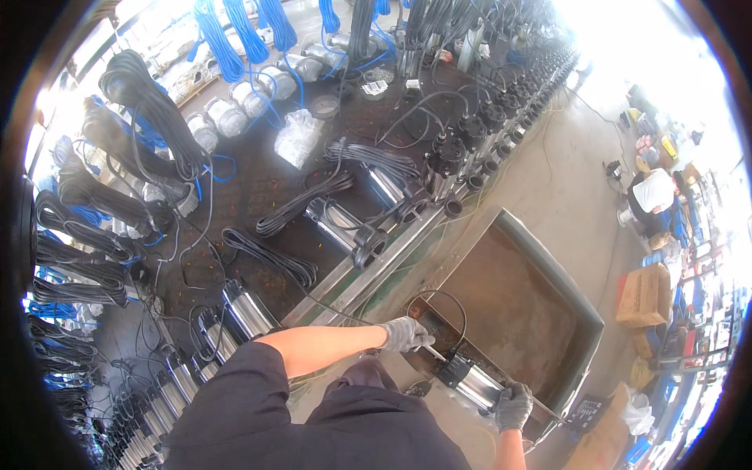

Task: The person picks up a submersible pump and its power cable, carries it to a water tank, submerses the pump into the water by its handle, and then removes it from the tank.

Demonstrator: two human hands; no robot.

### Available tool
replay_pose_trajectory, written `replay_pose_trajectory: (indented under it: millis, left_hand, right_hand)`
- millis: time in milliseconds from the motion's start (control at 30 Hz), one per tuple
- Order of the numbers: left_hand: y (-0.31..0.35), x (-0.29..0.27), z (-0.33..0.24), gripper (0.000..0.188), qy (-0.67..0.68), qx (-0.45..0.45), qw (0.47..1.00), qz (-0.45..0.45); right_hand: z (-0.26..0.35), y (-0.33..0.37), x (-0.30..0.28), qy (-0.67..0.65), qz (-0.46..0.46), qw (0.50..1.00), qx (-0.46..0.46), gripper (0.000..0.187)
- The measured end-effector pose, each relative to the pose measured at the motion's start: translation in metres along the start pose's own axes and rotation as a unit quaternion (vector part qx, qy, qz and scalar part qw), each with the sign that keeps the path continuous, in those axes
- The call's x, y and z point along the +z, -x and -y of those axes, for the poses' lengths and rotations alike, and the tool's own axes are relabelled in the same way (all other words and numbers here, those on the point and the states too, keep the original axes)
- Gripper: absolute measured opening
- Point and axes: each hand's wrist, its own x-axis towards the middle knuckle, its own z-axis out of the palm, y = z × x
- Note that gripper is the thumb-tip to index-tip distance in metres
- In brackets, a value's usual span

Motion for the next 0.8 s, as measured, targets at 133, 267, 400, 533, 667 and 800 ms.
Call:
replay_pose_trajectory:
  millis: [133,267,400,533,667,800]
  left_hand:
    - [-0.013,-0.01,-0.034,0.035,0.3,-0.36,0.882,0.042]
    - [0.007,0.019,-0.014,0.036,0.186,-0.143,0.964,-0.123]
    - [0.017,0.011,0.002,0.041,-0.02,0.063,0.991,-0.119]
    - [-0.001,0.009,-0.015,0.035,0.096,-0.12,0.983,-0.101]
    - [0.002,-0.003,-0.047,0.032,0.308,-0.359,0.877,-0.084]
    - [0.03,0.014,-0.027,0.022,0.454,-0.255,0.844,-0.129]
  right_hand:
    - [0.021,0.0,-0.009,0.01,-0.03,0.999,-0.041,0.013]
    - [0.014,0.001,-0.006,-0.004,-0.031,0.999,-0.038,0.014]
    - [-0.004,0.002,0.004,-0.023,-0.018,1.0,-0.004,0.014]
    - [-0.003,0.002,0.005,-0.038,-0.027,0.999,0.018,0.014]
    - [0.011,0.002,-0.003,-0.026,-0.032,0.999,-0.025,0.015]
    - [0.013,0.002,-0.004,-0.032,-0.038,0.999,-0.023,0.015]
